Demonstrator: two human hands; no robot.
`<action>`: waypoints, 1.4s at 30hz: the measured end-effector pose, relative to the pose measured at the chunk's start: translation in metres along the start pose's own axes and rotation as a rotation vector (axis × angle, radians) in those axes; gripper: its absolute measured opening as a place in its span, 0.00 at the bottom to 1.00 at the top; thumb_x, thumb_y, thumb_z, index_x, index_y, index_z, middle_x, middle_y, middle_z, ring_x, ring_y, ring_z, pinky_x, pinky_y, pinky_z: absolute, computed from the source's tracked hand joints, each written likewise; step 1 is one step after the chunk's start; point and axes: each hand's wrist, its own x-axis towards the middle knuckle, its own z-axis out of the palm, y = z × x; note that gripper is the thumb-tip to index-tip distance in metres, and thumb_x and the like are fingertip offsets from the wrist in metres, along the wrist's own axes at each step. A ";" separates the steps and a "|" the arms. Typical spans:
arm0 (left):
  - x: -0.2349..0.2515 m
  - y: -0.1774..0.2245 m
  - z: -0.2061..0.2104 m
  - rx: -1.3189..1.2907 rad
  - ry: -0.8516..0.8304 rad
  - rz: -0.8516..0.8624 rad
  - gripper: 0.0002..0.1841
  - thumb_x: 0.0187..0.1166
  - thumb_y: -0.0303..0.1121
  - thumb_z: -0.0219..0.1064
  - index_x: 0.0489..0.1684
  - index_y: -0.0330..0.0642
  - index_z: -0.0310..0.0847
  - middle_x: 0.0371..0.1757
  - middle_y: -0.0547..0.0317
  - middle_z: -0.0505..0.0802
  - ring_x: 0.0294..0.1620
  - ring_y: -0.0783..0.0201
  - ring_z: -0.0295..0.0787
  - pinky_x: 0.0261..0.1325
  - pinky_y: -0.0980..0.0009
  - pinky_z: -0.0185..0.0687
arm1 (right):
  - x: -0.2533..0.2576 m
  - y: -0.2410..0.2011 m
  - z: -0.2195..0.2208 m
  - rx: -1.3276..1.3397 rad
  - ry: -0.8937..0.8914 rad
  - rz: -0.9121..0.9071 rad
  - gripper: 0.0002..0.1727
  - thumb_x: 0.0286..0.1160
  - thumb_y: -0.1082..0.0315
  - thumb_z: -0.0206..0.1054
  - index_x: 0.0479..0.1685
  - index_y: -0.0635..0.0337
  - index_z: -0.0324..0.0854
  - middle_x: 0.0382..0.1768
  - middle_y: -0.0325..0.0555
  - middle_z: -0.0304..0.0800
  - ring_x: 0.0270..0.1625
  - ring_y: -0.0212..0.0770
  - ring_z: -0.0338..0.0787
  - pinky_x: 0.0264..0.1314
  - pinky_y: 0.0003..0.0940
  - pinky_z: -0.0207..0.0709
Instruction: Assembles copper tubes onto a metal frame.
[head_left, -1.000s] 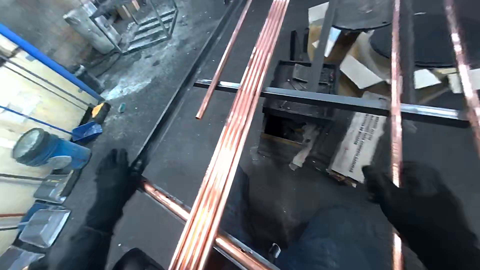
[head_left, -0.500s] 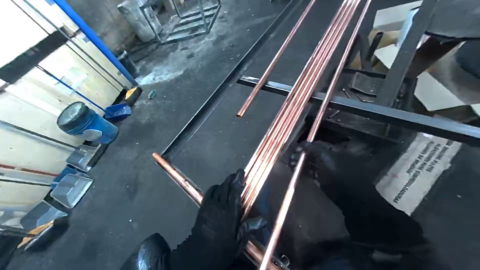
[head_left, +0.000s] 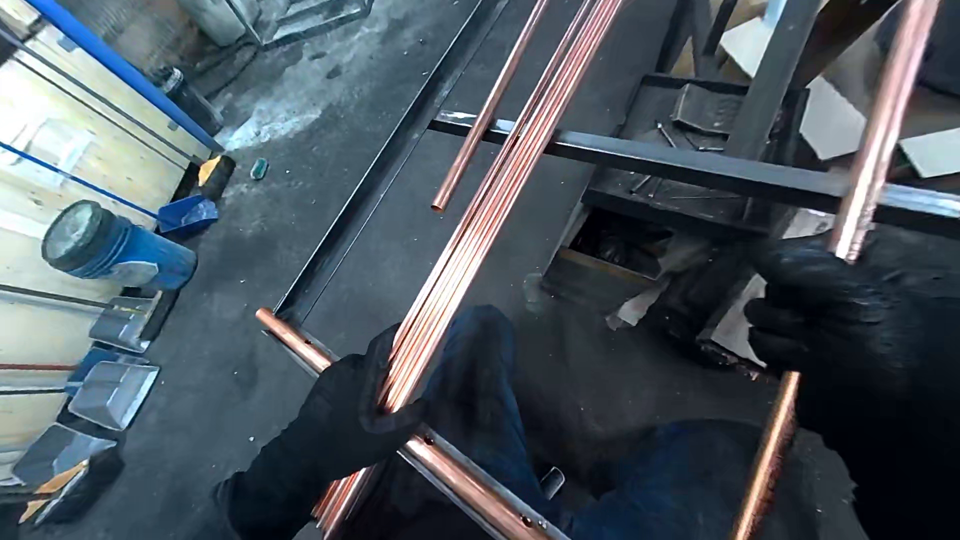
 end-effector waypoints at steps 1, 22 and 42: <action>0.000 -0.001 0.001 0.002 0.008 0.008 0.47 0.63 0.69 0.71 0.85 0.58 0.67 0.41 0.66 0.94 0.39 0.69 0.91 0.44 0.57 0.90 | 0.001 0.002 -0.006 0.007 -0.003 -0.028 0.06 0.82 0.56 0.65 0.34 0.38 0.77 0.13 0.26 0.66 0.08 0.23 0.59 0.07 0.18 0.57; 0.000 0.000 0.004 0.025 0.057 0.035 0.45 0.64 0.68 0.69 0.84 0.57 0.69 0.34 0.69 0.91 0.32 0.71 0.88 0.36 0.60 0.87 | 0.009 0.012 -0.043 0.089 -0.063 -0.076 0.06 0.88 0.58 0.57 0.39 0.36 0.74 0.13 0.25 0.65 0.09 0.21 0.62 0.08 0.16 0.60; -0.003 0.002 0.006 -0.011 0.017 0.018 0.47 0.63 0.69 0.70 0.85 0.56 0.69 0.40 0.65 0.94 0.38 0.69 0.90 0.43 0.57 0.89 | 0.014 0.029 -0.009 -0.159 0.087 0.127 0.05 0.86 0.58 0.61 0.46 0.46 0.77 0.17 0.28 0.69 0.13 0.23 0.63 0.13 0.20 0.61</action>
